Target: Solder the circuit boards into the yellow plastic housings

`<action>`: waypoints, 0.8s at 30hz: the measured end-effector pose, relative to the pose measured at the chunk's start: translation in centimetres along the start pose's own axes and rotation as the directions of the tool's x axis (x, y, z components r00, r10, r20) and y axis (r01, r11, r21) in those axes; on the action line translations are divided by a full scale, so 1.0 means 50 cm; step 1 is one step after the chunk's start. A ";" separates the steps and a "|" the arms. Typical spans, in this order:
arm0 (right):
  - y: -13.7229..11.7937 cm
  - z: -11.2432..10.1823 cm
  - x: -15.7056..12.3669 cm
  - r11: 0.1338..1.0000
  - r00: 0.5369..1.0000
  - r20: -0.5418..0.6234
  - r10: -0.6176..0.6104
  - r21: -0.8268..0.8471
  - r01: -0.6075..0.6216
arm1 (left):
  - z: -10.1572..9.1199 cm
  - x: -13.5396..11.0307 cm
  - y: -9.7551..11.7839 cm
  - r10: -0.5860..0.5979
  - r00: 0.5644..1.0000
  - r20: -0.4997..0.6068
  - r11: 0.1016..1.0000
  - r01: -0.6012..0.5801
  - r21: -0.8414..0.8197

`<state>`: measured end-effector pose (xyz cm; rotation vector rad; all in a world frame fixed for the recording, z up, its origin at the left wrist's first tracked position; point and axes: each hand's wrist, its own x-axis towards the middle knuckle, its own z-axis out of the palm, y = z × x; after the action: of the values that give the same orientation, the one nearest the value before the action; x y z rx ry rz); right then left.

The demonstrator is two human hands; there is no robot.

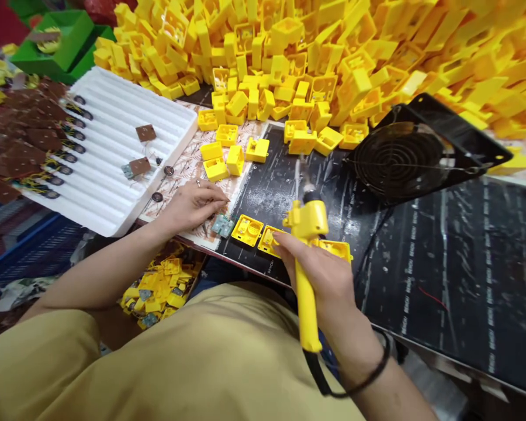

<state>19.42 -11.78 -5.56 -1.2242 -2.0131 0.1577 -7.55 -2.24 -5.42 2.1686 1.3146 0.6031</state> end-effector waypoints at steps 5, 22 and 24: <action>-0.007 0.058 0.039 0.990 0.989 0.068 -0.130 -0.038 0.133 | 0.010 0.020 0.011 -0.061 0.996 0.071 0.888 0.087 -0.452; -0.024 -0.024 0.034 0.988 0.977 -0.150 -0.151 -0.014 0.151 | -0.019 0.066 0.085 0.081 0.917 0.390 0.967 -0.167 0.192; -0.023 -0.049 0.026 0.985 0.975 -0.151 -0.164 0.031 0.171 | -0.030 0.066 0.088 0.110 0.890 0.442 0.966 -0.200 0.163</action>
<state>19.90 -11.98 -2.62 -1.0032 -1.9617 0.0273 -4.13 -0.65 -1.13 2.4105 1.0026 0.0278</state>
